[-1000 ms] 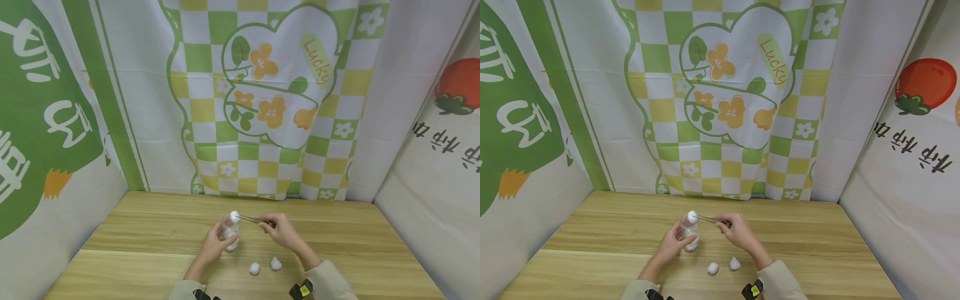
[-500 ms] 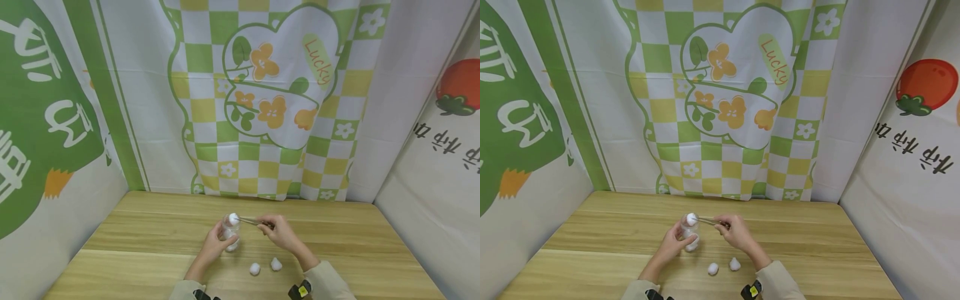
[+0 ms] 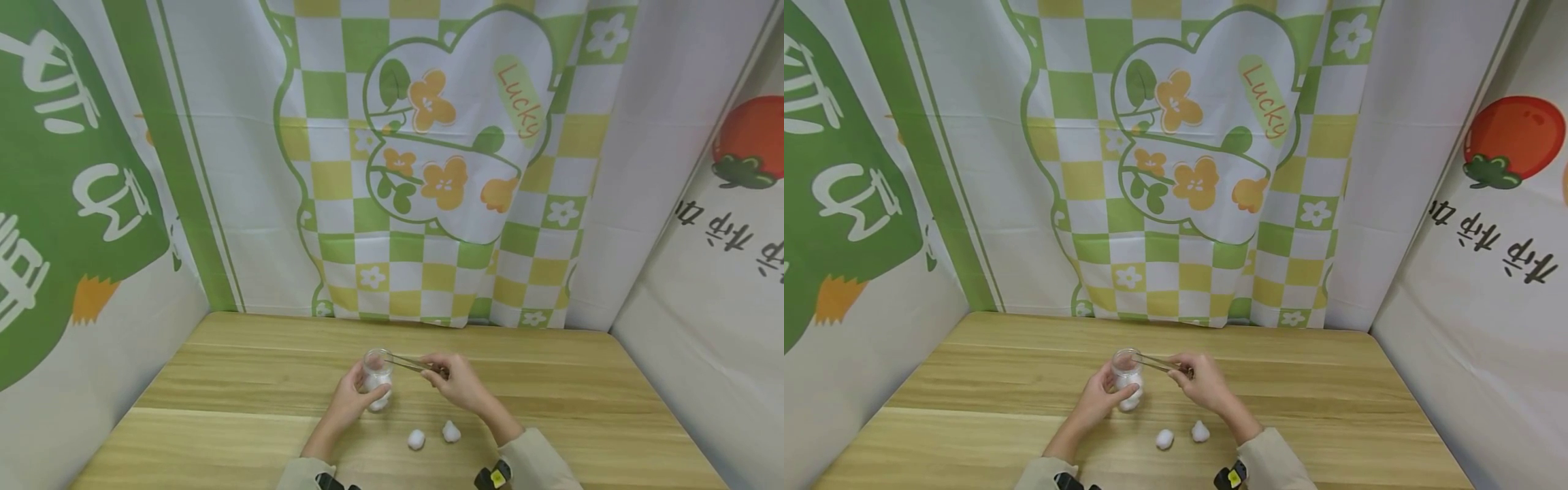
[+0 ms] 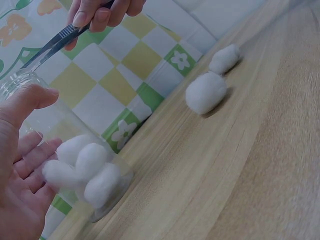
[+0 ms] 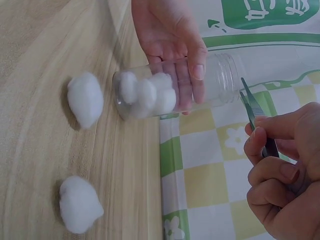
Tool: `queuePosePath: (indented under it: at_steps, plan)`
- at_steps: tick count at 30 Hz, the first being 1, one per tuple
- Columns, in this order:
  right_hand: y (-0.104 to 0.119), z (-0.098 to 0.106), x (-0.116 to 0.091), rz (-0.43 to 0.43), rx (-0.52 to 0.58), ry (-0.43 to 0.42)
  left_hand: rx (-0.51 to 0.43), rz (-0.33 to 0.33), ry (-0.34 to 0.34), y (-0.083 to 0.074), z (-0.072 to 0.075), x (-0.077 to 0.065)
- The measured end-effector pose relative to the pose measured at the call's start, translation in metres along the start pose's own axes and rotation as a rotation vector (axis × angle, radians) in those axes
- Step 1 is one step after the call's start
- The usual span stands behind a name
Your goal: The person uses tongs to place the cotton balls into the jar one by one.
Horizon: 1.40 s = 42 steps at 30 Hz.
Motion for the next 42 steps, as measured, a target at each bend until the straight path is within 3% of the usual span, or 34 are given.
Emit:
queuePosePath:
  at_steps: [21, 42]
  plan:
    - [-0.004, 0.013, -0.014, -0.04, 0.027, 0.003, -0.03, 0.005, -0.025, 0.0, -0.001, 0.0]
    - [-0.012, 0.02, -0.035, -0.028, 0.032, -0.022, -0.036, -0.015, -0.029, -0.002, -0.001, 0.001]
Point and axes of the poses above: each hand's wrist, its own x-axis towards the middle knuckle, its own z-axis out of the back of the hand, y = z × x, the point moved 5 cm from there along x, towards the middle knuckle, and after that the axes turned 14 degrees about z, right-handed, at the moved point
